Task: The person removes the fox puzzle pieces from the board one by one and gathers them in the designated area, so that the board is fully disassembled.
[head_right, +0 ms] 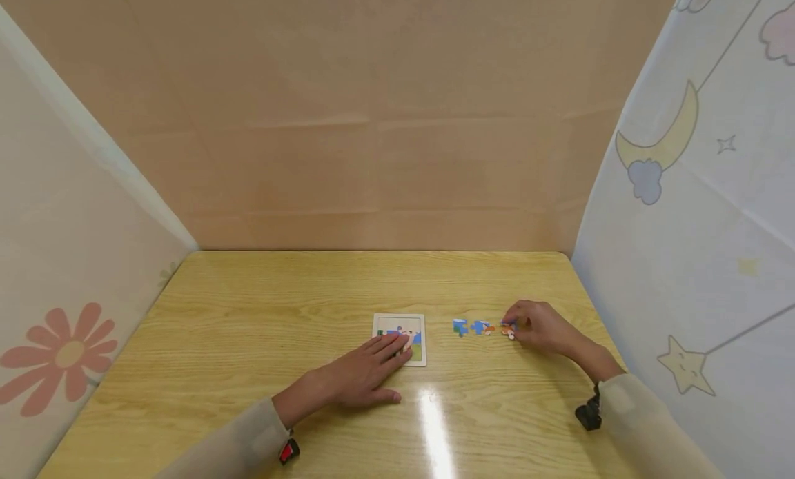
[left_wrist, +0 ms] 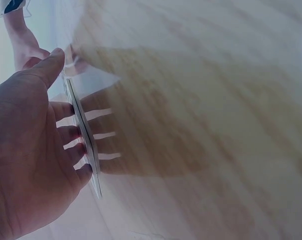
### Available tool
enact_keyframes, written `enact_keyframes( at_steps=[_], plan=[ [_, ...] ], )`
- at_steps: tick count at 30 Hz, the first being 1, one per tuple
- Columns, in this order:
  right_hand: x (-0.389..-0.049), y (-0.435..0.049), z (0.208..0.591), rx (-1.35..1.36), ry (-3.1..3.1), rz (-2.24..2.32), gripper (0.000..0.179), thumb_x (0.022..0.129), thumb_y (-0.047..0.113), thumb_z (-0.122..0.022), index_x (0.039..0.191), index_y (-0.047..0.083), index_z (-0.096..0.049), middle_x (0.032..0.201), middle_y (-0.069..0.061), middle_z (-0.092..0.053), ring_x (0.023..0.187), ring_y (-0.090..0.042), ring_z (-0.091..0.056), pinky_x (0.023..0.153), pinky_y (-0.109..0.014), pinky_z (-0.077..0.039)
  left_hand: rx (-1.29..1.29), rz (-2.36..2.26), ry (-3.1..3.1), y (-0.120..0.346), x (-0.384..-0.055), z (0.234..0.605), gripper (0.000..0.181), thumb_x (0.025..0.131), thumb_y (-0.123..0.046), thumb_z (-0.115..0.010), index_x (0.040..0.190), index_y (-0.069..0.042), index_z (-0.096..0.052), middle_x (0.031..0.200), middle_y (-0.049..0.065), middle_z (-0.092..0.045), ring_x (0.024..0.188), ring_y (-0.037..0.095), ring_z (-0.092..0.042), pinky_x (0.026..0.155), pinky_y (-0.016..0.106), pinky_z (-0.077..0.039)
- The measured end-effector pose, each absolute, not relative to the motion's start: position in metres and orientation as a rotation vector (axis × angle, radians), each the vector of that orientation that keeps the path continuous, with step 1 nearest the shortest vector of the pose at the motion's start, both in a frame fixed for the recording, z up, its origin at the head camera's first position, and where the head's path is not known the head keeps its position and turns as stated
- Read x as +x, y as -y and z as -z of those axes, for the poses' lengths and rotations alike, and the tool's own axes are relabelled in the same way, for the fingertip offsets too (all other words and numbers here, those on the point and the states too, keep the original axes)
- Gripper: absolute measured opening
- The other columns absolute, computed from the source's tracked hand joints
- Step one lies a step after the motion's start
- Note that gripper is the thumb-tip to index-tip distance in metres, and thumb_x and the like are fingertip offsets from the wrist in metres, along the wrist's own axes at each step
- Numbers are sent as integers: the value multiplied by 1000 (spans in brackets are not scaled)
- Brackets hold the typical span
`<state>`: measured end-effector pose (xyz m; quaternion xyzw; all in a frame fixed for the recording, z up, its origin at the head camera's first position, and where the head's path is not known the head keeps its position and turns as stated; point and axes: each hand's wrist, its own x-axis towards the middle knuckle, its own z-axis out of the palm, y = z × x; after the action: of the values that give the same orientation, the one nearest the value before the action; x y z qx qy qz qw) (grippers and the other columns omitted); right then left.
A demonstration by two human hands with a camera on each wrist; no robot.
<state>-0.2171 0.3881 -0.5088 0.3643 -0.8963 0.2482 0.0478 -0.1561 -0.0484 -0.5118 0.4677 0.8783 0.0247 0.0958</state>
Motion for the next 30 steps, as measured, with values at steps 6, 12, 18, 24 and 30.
enact_keyframes(
  at_steps=[6, 12, 18, 24, 30],
  plan=[
    [-216, -392, 510, 1098, 2752, -749, 29, 79, -10, -84, 102, 7, -79, 103, -5, -75, 86, -16, -70, 65, -29, -58, 1385, -71, -2607, 48, -156, 512, 82, 109, -63, -41, 170, -12, -23, 178, 13, -13, 164, 30, -14, 132, 46, -22],
    [-217, -394, 512, 1087, 2771, -742, 27, 81, -8, -84, 103, 7, -80, 104, -4, -74, 86, -16, -70, 65, -31, -59, 1385, -69, -2617, 48, -155, 512, 82, 109, -63, -41, 170, -12, -23, 178, 12, -13, 164, 29, -14, 132, 46, -22],
    [-215, -393, 512, 1071, 2791, -719, 26, 81, -9, -83, 100, 8, -81, 104, -4, -73, 86, -18, -70, 65, -29, -58, 1391, -50, -2628, 47, -154, 513, 82, 109, -64, -40, 170, -13, -24, 177, 12, -16, 164, 28, -16, 131, 45, -23],
    [-215, -392, 513, 1093, 2767, -718, 27, 80, -11, -83, 100, 7, -81, 103, -5, -72, 85, -19, -70, 65, -28, -58, 1395, -46, -2645, 47, -154, 514, 81, 109, -65, -40, 170, -13, -26, 177, 11, -17, 164, 28, -17, 131, 44, -23],
    [-216, -391, 511, 1114, 2756, -751, 27, 81, -11, -82, 101, 7, -81, 104, -5, -71, 85, -20, -70, 65, -29, -58, 1386, -91, -2640, 47, -156, 515, 81, 109, -64, -40, 170, -14, -26, 177, 11, -16, 164, 28, -16, 131, 45, -23]
  ],
)
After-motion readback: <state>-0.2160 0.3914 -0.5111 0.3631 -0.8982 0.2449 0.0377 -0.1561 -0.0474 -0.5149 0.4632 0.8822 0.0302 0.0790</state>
